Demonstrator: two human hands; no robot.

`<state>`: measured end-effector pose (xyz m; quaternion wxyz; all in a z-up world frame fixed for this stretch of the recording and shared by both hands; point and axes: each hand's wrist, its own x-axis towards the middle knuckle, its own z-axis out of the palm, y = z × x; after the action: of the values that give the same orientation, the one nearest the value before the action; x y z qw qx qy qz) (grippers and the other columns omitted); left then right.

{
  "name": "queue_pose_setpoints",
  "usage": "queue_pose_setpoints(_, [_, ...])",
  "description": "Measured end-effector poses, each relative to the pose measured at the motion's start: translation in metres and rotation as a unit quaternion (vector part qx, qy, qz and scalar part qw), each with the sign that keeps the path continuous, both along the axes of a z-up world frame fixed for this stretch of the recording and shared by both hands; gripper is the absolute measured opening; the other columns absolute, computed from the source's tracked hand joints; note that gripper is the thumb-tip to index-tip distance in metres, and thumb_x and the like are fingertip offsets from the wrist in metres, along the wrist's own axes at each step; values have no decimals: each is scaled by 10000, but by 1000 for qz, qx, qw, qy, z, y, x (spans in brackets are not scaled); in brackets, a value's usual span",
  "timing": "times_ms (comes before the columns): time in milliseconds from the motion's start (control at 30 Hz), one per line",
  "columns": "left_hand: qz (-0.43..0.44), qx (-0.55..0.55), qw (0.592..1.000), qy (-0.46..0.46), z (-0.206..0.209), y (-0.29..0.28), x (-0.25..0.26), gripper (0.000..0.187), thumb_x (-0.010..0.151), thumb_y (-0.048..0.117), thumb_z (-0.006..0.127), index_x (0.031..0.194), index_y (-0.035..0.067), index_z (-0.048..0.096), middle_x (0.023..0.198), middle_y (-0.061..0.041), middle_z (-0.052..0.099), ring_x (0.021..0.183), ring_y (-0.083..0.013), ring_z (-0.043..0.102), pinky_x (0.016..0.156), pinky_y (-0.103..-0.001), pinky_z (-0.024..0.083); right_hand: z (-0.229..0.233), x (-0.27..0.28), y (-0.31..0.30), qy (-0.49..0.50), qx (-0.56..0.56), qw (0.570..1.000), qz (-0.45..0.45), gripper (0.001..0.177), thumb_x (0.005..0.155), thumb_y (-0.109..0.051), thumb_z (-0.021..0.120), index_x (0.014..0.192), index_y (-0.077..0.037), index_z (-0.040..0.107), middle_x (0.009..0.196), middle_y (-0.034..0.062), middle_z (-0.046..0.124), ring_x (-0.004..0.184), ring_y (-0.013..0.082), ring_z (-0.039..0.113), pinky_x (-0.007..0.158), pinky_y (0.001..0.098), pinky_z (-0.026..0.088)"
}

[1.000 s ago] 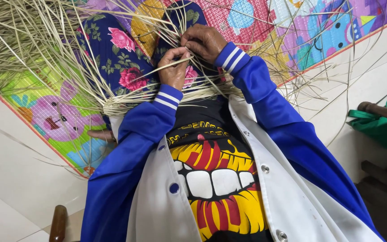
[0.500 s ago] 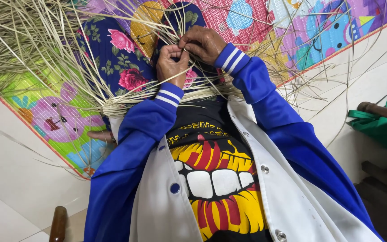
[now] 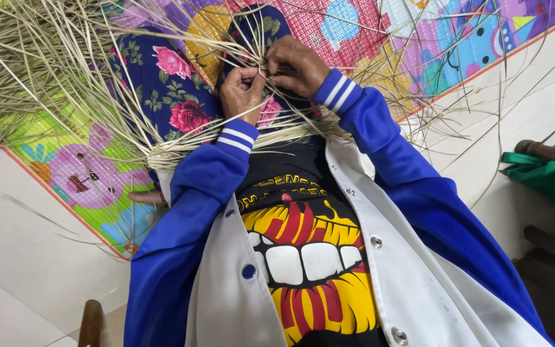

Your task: Weaving dried straw or grass fibers to form a woven edge or mat.

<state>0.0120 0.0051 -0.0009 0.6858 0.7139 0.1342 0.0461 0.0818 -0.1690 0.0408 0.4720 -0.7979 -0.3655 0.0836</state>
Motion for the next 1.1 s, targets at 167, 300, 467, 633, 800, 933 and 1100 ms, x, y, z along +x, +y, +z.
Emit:
queue_pose_setpoints(167, [-6, -23, 1000, -14, -13, 2, 2, 115, 836, 54, 785, 888, -16, 710, 797, -97, 732, 663, -134, 643, 638, -253, 573, 23, -25, -10, -99, -96, 990, -22, 240, 800, -4, 823, 1027, -55, 764, 1330, 185, 531, 1219, 355, 545, 1049, 484, 485])
queue_pose_setpoints(300, [-16, -39, 999, -10, -11, 3, 2, 115, 849, 48, 780, 901, -29, 712, 799, -100, 731, 675, -132, 654, 647, -245, 580, 11, -33, -8, -153, -108, 982, -29, 328, 794, -169, 857, 1115, -146, 794, 1377, 181, 526, 1273, 372, 503, 1075, 582, 419])
queue_pose_setpoints(467, [-2, -36, 999, -9, -10, 2, 3, 95, 847, 45, 768, 884, -17, 707, 790, -86, 723, 656, -124, 627, 631, -245, 562, 22, -51, -24, -162, -152, 974, -47, 188, 866, -183, 819, 804, -87, 670, 1392, 196, 538, 1349, 405, 460, 1160, 632, 345])
queue_pose_setpoints(633, [10, -44, 999, -5, -13, 3, 5, 91, 842, 27, 772, 891, -20, 712, 780, -77, 717, 648, -118, 618, 623, -238, 558, 15, -87, -110, -192, -218, 954, -75, 216, 871, -300, 812, 865, -99, 735, 1329, 200, 600, 1282, 377, 525, 1107, 606, 403])
queue_pose_setpoints(800, [6, -63, 998, 7, -15, 4, 5, 111, 860, 70, 776, 892, -9, 705, 796, -79, 709, 669, -121, 606, 647, -243, 550, -34, -165, -291, 2, -427, 883, -197, 164, 858, -137, 809, 901, 6, 741, 1271, 232, 666, 1170, 350, 623, 1010, 424, 551])
queue_pose_setpoints(933, [-4, -78, 997, -6, -19, 5, 4, 116, 863, 36, 784, 918, -8, 692, 810, -76, 698, 676, -112, 592, 646, -230, 537, -50, -172, -370, 336, -772, 539, -38, 536, 772, -588, 833, 1241, -359, 706, 1331, -9, 670, 1315, 344, 564, 1044, 663, 432])
queue_pose_setpoints(1100, [-36, -86, 996, 1, -13, 7, 3, 164, 849, -49, 777, 990, -20, 697, 838, -66, 697, 661, -74, 577, 592, -185, 531, 58, -92, -224, -105, -444, 889, -25, 355, 858, 26, 705, 1188, -94, 761, 1202, 177, 754, 954, 284, 743, 770, 338, 644])
